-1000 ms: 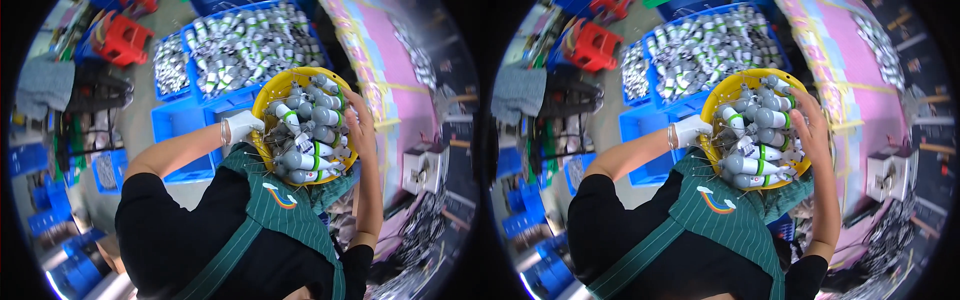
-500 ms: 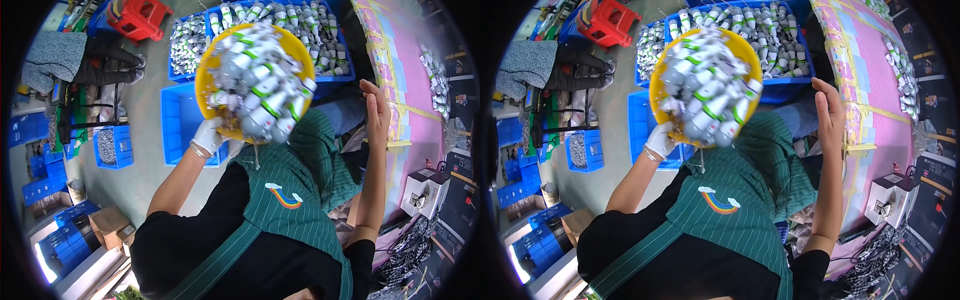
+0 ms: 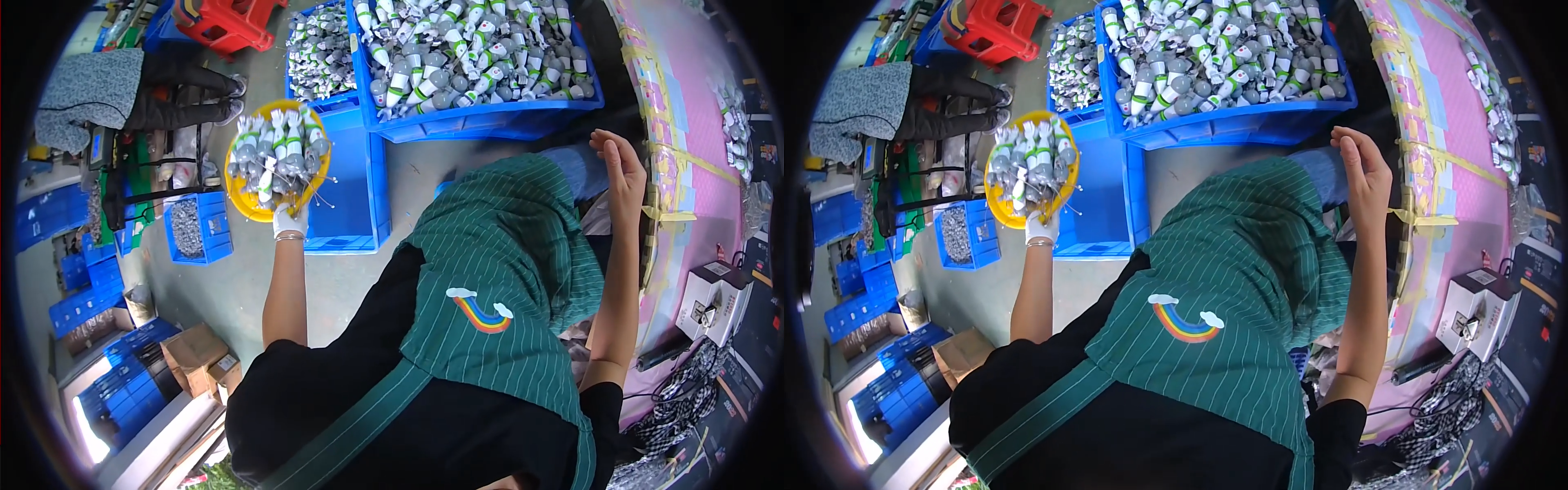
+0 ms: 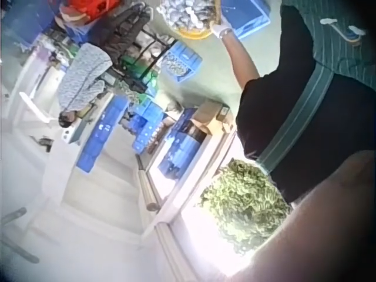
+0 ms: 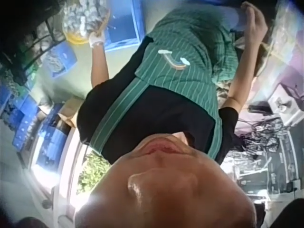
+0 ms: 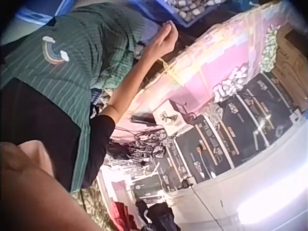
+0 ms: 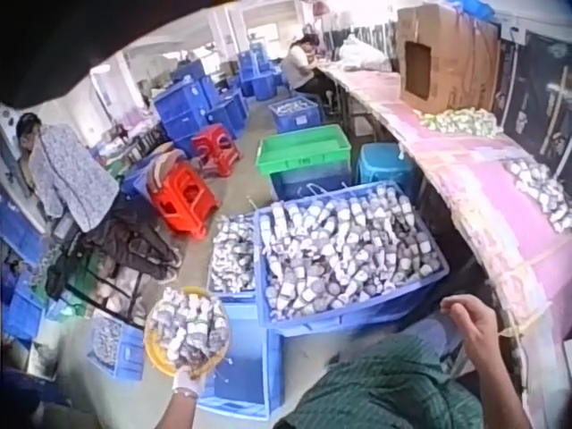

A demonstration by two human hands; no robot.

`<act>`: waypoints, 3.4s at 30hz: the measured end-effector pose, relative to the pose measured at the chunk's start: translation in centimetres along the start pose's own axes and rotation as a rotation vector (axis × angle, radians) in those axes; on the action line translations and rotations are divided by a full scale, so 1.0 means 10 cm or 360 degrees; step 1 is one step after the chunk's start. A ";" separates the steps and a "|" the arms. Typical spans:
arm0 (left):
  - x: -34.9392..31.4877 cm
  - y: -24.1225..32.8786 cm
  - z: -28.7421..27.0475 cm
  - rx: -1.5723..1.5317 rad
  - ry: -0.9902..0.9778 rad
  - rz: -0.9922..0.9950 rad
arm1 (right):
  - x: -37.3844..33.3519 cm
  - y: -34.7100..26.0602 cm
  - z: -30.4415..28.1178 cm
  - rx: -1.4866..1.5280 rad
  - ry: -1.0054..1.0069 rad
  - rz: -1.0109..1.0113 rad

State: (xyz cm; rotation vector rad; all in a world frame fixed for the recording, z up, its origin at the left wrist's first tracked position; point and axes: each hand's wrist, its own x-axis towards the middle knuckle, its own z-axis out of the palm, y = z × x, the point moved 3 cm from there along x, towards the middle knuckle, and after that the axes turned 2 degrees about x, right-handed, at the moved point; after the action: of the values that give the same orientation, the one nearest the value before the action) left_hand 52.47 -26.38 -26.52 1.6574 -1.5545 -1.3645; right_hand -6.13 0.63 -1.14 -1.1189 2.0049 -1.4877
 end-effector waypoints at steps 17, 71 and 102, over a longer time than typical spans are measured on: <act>0.02 -1.12 0.04 -0.0509 0.1437 -0.1267 | -0.05 -0.06 0.15 -0.0067 0.0060 0.0190; -1.58 4.07 5.01 0.1023 -0.2264 0.1281 | -1.41 -0.57 -1.09 0.0021 0.1131 0.0341; 2.31 3.82 4.63 0.0574 -0.0316 0.0553 | 3.21 1.69 1.26 -0.0464 0.0253 0.0704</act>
State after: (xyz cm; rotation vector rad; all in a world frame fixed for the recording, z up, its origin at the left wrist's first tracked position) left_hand -8.83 -44.20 -18.90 1.3780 -2.1914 -1.1392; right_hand -22.42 -30.45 -16.75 -0.6045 2.4381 -1.1111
